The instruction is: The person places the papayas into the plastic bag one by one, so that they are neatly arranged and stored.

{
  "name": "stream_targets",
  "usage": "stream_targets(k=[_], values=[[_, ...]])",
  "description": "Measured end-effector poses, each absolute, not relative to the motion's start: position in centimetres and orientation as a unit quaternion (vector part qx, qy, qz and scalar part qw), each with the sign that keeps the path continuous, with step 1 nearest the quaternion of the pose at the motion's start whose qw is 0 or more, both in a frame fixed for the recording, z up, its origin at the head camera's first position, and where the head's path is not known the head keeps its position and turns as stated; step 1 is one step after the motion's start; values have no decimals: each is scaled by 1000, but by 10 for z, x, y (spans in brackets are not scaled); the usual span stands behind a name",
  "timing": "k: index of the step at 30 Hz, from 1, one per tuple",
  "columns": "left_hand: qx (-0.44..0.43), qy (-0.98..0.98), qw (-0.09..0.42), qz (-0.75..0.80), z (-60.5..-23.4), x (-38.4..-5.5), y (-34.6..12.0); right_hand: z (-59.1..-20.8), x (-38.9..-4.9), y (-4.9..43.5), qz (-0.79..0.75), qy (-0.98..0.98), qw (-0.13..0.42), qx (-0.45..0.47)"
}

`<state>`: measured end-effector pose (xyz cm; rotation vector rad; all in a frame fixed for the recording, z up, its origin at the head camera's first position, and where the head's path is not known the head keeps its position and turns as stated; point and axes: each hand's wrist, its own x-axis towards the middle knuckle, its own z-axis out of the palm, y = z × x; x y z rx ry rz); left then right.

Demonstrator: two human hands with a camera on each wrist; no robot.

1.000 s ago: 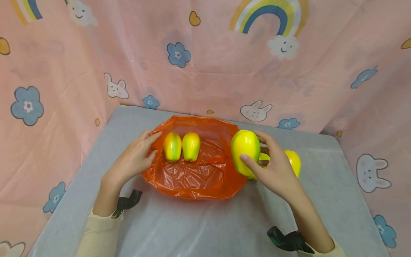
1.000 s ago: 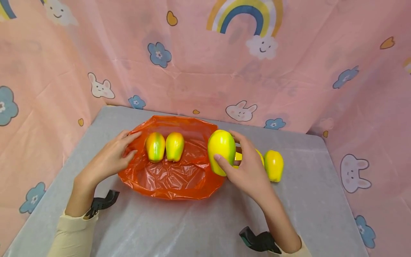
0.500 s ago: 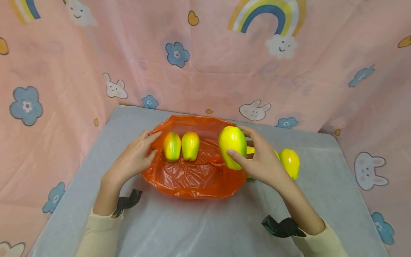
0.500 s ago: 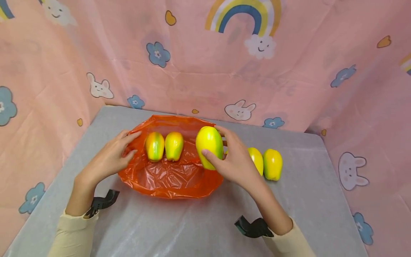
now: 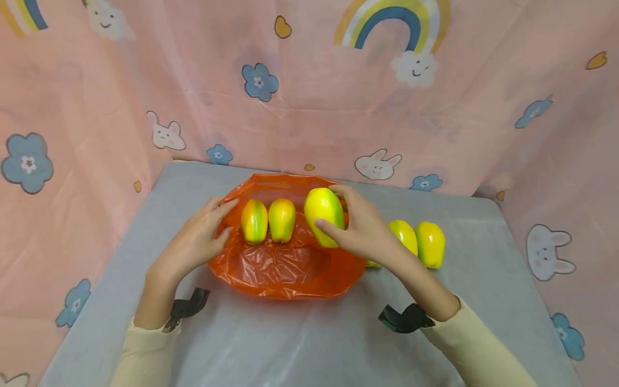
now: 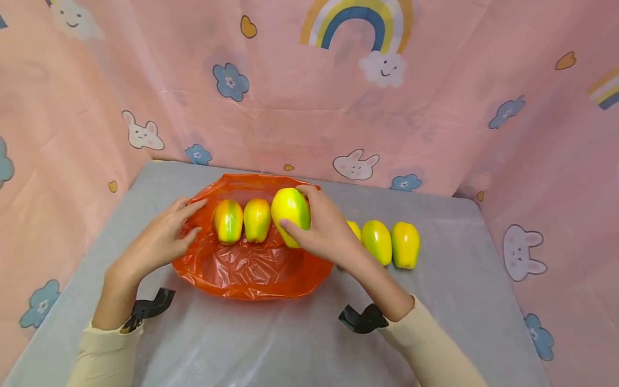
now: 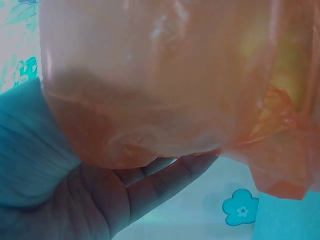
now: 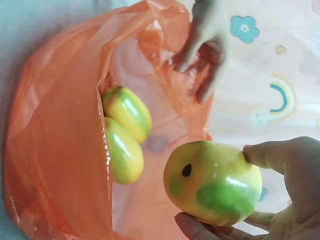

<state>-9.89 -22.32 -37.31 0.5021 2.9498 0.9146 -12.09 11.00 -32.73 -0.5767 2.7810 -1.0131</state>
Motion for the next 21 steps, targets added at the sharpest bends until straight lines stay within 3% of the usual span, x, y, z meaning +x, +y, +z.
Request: stream_targets(k=[21], values=[[147,944,27,295,-369,-98,-223,-346,-150,82,-302,922,162,-179]])
